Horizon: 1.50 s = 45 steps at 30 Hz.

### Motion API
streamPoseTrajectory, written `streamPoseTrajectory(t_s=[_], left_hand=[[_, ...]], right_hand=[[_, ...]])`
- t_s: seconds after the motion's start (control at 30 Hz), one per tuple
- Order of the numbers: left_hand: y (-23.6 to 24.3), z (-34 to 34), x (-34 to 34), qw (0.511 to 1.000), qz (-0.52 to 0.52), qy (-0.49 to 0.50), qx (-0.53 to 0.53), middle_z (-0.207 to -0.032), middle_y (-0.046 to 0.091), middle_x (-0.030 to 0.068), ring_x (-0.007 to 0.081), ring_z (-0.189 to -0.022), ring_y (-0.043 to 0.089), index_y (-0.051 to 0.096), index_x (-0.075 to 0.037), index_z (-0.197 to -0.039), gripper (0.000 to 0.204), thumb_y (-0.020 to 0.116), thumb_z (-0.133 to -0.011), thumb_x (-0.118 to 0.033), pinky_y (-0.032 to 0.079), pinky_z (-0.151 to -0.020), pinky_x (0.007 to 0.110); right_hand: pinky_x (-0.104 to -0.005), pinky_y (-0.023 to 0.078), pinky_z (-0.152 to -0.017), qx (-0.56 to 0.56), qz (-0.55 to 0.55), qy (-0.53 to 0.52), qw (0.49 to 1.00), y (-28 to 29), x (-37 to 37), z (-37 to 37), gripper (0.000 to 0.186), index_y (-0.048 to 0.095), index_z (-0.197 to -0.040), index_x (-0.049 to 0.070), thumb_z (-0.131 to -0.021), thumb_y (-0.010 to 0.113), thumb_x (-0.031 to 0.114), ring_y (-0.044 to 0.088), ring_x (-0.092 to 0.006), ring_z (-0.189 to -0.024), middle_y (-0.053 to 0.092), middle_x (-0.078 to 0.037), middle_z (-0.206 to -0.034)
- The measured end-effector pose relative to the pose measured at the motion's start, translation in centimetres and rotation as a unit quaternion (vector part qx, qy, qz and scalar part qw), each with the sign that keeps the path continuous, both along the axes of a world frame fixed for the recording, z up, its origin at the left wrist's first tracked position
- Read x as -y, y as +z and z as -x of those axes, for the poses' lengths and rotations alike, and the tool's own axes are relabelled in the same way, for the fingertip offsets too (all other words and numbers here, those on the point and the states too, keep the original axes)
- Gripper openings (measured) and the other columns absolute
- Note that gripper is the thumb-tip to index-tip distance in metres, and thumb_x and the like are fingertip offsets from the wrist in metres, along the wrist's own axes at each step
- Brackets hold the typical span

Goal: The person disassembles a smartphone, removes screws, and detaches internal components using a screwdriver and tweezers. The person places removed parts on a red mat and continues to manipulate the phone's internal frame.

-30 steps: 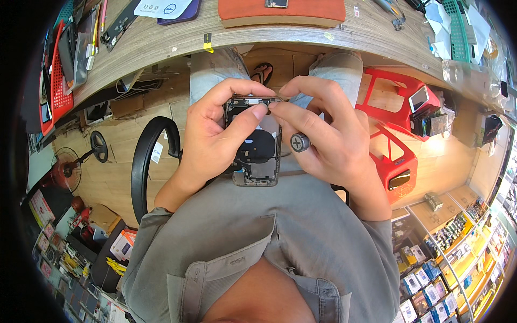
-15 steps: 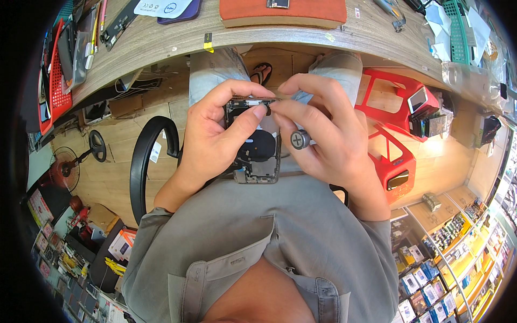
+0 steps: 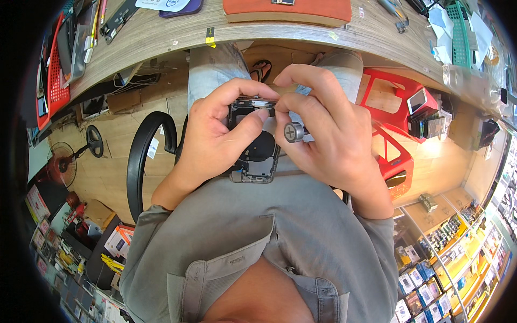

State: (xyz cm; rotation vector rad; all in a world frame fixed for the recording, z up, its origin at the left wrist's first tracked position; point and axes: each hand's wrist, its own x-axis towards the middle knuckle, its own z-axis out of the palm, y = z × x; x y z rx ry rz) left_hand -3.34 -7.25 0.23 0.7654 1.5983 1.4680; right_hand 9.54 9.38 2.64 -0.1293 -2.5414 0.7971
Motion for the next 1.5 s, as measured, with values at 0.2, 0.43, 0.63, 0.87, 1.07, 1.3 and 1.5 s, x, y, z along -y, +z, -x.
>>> streamPoseTrajectory(t_s=[0.2, 0.43, 0.63, 0.87, 1.07, 1.3, 1.5], left_hand=[[-0.1, 0.0, 0.0, 0.999, -0.021, -0.001, 0.045, -0.114, 0.076, 0.0078, 0.0103, -0.106, 0.069, 0.071, 0.004, -0.123, 0.023, 0.068, -0.101, 0.001, 0.054, -0.094, 0.027], [-0.1, 0.2, -0.1, 0.998, -0.036, -0.009, 0.05, -0.112, 0.076, 0.0073, 0.0105, -0.106, 0.068, 0.071, 0.004, -0.12, 0.018, 0.069, -0.104, -0.003, 0.053, -0.095, 0.027], [-0.8, -0.3, -0.4, 0.995, -0.054, 0.025, 0.081, -0.105, 0.078, 0.006, 0.0094, -0.098, 0.069, 0.074, 0.002, -0.115, 0.015, 0.072, -0.102, -0.006, 0.054, -0.089, 0.028], [-0.9, 0.4, 0.0, 0.993, -0.048, -0.014, 0.102, -0.112, 0.076, 0.006, 0.0103, -0.106, 0.068, 0.072, 0.004, -0.118, 0.016, 0.069, -0.105, -0.004, 0.052, -0.096, 0.027], [-0.7, 0.7, 0.4, 0.992, -0.033, -0.027, 0.116, -0.111, 0.075, 0.006, 0.0098, -0.105, 0.068, 0.072, 0.004, -0.118, 0.016, 0.07, -0.104, -0.004, 0.053, -0.093, 0.027], [-0.6, 0.3, 0.4, 0.977, -0.036, -0.004, 0.21, -0.101, 0.074, -0.0002, 0.0033, -0.091, 0.066, 0.075, 0.0, -0.114, 0.014, 0.074, -0.103, -0.008, 0.054, -0.08, 0.023], [-0.8, 0.6, 0.7, 0.977, -0.042, 0.001, 0.21, -0.102, 0.075, 0.0003, 0.0037, -0.093, 0.067, 0.074, 0.001, -0.115, 0.015, 0.074, -0.104, -0.008, 0.054, -0.081, 0.023]], right_hand=[[-0.0269, 0.042, -0.051, -0.006, 0.004, 0.024, 1.0, 0.1, -0.4, 0.1, 0.033, 0.069, -0.095, 0.002, -0.067, 0.081, -0.011, 0.055, -0.0102, -0.06, 0.072, -0.013, -0.117], [-0.0278, 0.044, -0.052, -0.008, -0.019, 0.057, 0.998, 0.5, -1.1, 0.0, 0.031, 0.07, -0.094, 0.002, -0.066, 0.081, -0.009, 0.058, -0.0129, -0.061, 0.072, -0.013, -0.115], [-0.0311, 0.051, -0.052, -0.002, -0.044, 0.075, 0.996, 0.8, -1.3, 0.1, 0.024, 0.07, -0.094, 0.004, -0.072, 0.08, -0.001, 0.066, -0.0161, -0.068, 0.071, -0.006, -0.117], [-0.0305, 0.049, -0.051, 0.022, -0.03, 0.093, 0.995, 1.1, -1.5, 0.1, 0.027, 0.072, -0.097, 0.004, -0.072, 0.081, 0.0, 0.064, -0.0148, -0.065, 0.071, -0.006, -0.118], [-0.029, 0.049, -0.058, -0.017, 0.049, 0.011, 0.999, 1.6, -3.8, 1.3, 0.035, 0.079, -0.105, 0.008, -0.074, 0.083, -0.006, 0.062, -0.0129, -0.066, 0.073, -0.007, -0.115], [-0.0248, 0.05, -0.071, -0.038, -0.044, -0.147, 0.987, -0.2, -9.0, 6.2, 0.019, 0.081, -0.108, 0.004, -0.09, 0.085, 0.001, 0.061, -0.0076, -0.081, 0.076, -0.003, -0.112], [-0.0339, 0.054, -0.071, -0.029, -0.046, -0.165, 0.985, 0.3, -8.1, 8.4, 0.011, 0.074, -0.098, -0.002, -0.09, 0.079, 0.001, 0.069, -0.0243, -0.081, 0.069, -0.012, -0.102]])
